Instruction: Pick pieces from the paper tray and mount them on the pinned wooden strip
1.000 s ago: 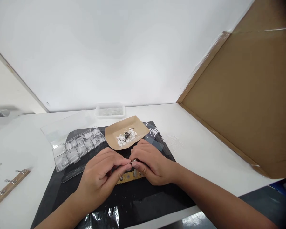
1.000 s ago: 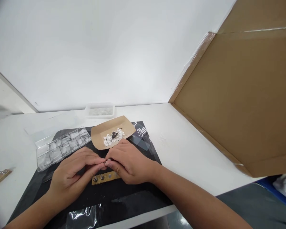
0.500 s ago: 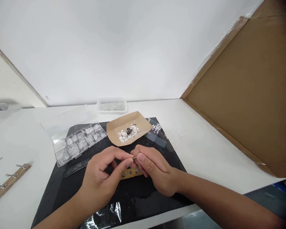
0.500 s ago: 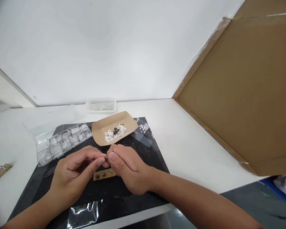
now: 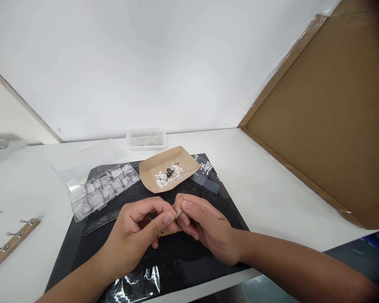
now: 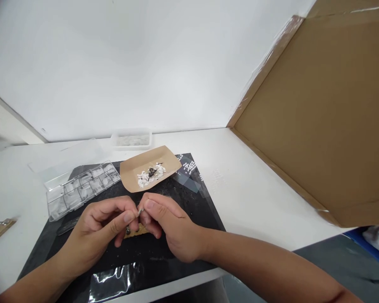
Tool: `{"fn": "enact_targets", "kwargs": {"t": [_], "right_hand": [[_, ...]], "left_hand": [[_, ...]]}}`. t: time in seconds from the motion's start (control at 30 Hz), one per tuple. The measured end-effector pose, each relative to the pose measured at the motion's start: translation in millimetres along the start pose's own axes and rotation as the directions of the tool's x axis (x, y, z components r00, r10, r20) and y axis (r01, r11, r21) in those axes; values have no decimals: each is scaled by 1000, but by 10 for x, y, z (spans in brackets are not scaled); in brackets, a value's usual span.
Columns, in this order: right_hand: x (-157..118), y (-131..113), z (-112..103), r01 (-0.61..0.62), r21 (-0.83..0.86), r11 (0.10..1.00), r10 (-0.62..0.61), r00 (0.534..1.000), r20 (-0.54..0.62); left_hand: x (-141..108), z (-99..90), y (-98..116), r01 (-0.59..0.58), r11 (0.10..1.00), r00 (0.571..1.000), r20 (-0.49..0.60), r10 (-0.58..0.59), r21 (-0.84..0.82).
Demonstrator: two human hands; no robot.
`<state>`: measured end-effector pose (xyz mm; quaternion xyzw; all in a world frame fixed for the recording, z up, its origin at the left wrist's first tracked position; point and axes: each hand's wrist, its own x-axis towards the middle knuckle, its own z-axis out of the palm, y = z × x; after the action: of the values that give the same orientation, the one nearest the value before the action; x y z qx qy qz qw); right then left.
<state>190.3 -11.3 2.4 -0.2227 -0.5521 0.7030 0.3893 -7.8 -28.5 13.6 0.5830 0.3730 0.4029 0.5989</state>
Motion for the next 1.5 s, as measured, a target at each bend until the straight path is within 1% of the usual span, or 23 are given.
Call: {"fn": "enact_targets", "kwargs": {"t": [0.1,0.17,0.3,0.4,0.57,0.7,0.83,0.9,0.97,1.07,1.13,1.27,1.33,1.4,1.5], "right_hand": [[23,11,-25,-17,58,998,18,1000,-22],[34,14,-40,-20,55,998,22,999,-25],[44,11,-48,17,25,1000,-16,1000,-27],[49,-5,-37,27,-17,999,-27,999,-32],[66,-56,-11,50,-209,977,-55,998,-16],[73,-83,6,50,-322,945,-54,999,-3],[75,-81,-10,73,-531,844,-92,996,-9],[74,-81,-25,79,-597,798,-106,994,-10],[71,-89,-37,109,-638,762,-131,991,13],[64,-118,-38,191,-678,710,-186,979,81],[60,-142,-31,228,-675,702,-199,972,121],[48,-179,-21,198,-615,763,-146,980,134],[41,-186,-24,178,-571,802,-120,983,138],[36,-189,-32,182,-528,830,-114,981,158],[39,-191,-54,221,-511,831,-132,970,204]], "left_hand": [[-4,53,20,-29,1000,999,11,30,-6],[-5,63,6,-33,999,999,-29,33,-17],[4,19,-52,-7,1000,990,-144,7,2],[11,-8,-75,-23,999,984,-175,27,25],[9,13,-63,-128,986,979,-146,142,106],[6,32,-43,-171,972,965,-170,198,161],[6,12,-65,-150,970,955,-227,193,192],[4,-6,-88,-127,976,956,-240,168,177],[-1,-19,-101,-113,983,962,-232,145,144],[-6,-27,-89,-111,989,974,-187,128,98],[-1,-29,-79,-123,990,980,-152,131,66],[27,-42,-110,-134,990,987,-93,129,-53],[36,-51,-136,-112,985,993,-56,105,-132],[38,-56,-144,-84,978,996,-19,82,-192],[31,-55,-112,-97,976,995,-3,99,-196]]}}
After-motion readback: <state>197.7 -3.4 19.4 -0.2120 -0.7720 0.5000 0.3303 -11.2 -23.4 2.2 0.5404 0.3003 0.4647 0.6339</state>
